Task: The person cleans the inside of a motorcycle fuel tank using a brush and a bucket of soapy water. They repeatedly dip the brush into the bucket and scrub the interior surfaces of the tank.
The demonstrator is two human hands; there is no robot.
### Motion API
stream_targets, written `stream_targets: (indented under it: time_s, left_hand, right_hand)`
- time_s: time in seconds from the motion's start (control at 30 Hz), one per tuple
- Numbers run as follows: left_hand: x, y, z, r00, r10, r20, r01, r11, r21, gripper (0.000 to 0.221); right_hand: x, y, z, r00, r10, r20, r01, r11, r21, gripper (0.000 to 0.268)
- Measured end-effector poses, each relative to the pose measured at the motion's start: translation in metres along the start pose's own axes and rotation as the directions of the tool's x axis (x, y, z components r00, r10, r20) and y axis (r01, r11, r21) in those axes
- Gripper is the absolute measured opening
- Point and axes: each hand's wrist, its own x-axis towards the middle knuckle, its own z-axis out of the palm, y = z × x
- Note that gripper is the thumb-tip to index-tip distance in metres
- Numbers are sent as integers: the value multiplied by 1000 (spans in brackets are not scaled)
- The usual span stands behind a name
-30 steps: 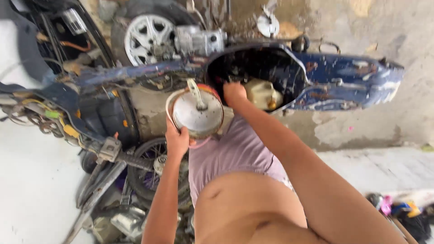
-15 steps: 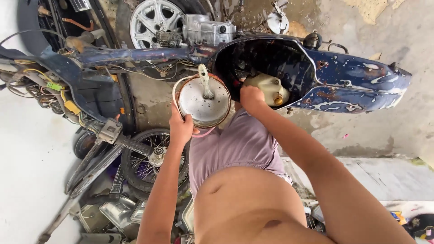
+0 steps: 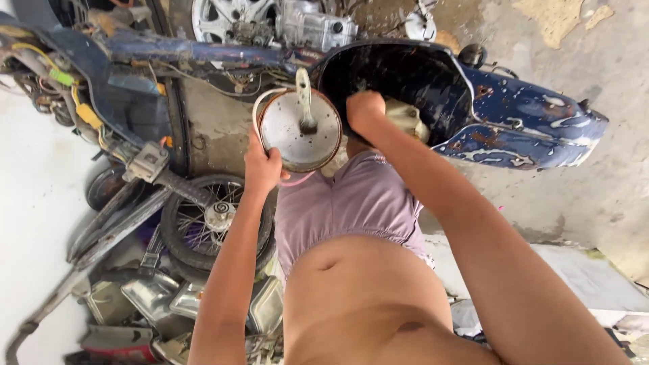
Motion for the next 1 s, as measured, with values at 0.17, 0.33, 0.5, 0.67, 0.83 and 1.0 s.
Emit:
stream_targets:
  time_s: [0.17, 0.33, 0.5, 0.67, 0.83, 1.0]
  left_hand:
    - [8, -9, -3, 996, -72, 58, 73, 997, -20, 71]
    - [9, -13, -3, 984, -146, 99, 149, 988, -28, 72]
    - [8, -12, -5, 990, -119, 79, 121, 992, -28, 73]
    - [5, -27, -3, 994, 99, 41, -96, 993, -71, 68]
    - [-1, -26, -3, 987, 155, 50, -153, 987, -42, 68]
    - [4, -33, 5, 987, 162, 22, -162, 987, -18, 67]
  right_hand:
    - [-16, 28, -93, 989, 9, 146, -1, 998, -61, 21]
    - [-66, 48, -189, 944, -60, 324, -5, 980, 199, 33]
    - [-164, 54, -254, 928, 70, 367, -269, 807, 526, 47]
    - [-235, 92, -179, 998, -13, -58, 57, 470, 881, 39]
    - [-311, 102, -169, 979, -70, -189, 185, -66, 981, 42]
    - [-323, 117, -154, 862, -74, -501, 454, -326, 829, 68]
